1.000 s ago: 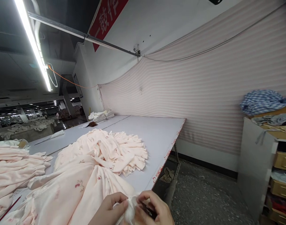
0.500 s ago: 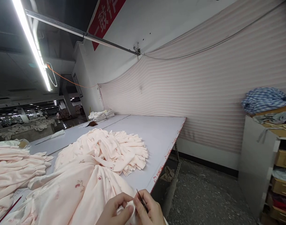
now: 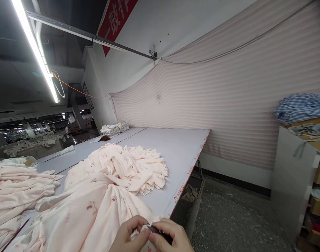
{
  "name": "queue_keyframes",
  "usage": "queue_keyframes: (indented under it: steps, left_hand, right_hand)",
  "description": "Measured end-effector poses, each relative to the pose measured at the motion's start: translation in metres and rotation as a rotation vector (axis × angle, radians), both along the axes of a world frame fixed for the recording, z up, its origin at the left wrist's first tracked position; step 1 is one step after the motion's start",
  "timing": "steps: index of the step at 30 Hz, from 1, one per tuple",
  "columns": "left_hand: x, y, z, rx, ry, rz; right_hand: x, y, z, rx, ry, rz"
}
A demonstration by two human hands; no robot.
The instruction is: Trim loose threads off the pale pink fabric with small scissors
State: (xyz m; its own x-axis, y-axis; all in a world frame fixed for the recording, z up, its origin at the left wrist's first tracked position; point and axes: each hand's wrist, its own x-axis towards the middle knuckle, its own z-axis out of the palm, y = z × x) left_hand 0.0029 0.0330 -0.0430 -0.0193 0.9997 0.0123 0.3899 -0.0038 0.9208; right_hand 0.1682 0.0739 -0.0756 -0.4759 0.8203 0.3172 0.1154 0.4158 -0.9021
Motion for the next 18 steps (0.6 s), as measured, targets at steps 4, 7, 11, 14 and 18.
queue_keyframes:
  steps: [4, 7, 11, 14, 18]
  left_hand:
    - [0.002, -0.002, 0.006, -0.015, 0.019, -0.012]
    - [0.007, -0.001, 0.005, 0.009, 0.035, 0.003]
    - [0.017, -0.002, 0.002, 0.035, 0.053, 0.008]
    - [0.008, -0.008, 0.02, 0.078, -0.019, 0.139]
    - [-0.05, -0.018, 0.075, 0.172, -0.225, 0.612]
  right_hand:
    - [0.002, 0.003, 0.002, -0.119, 0.056, 0.066]
    - [0.0, 0.004, -0.007, -0.236, 0.155, 0.121]
    - [-0.003, 0.006, -0.014, -0.417, 0.276, 0.2]
    - [0.006, 0.007, -0.021, -0.425, 0.34, 0.13]
    - [0.036, 0.005, -0.051, -0.322, 0.15, -0.103]
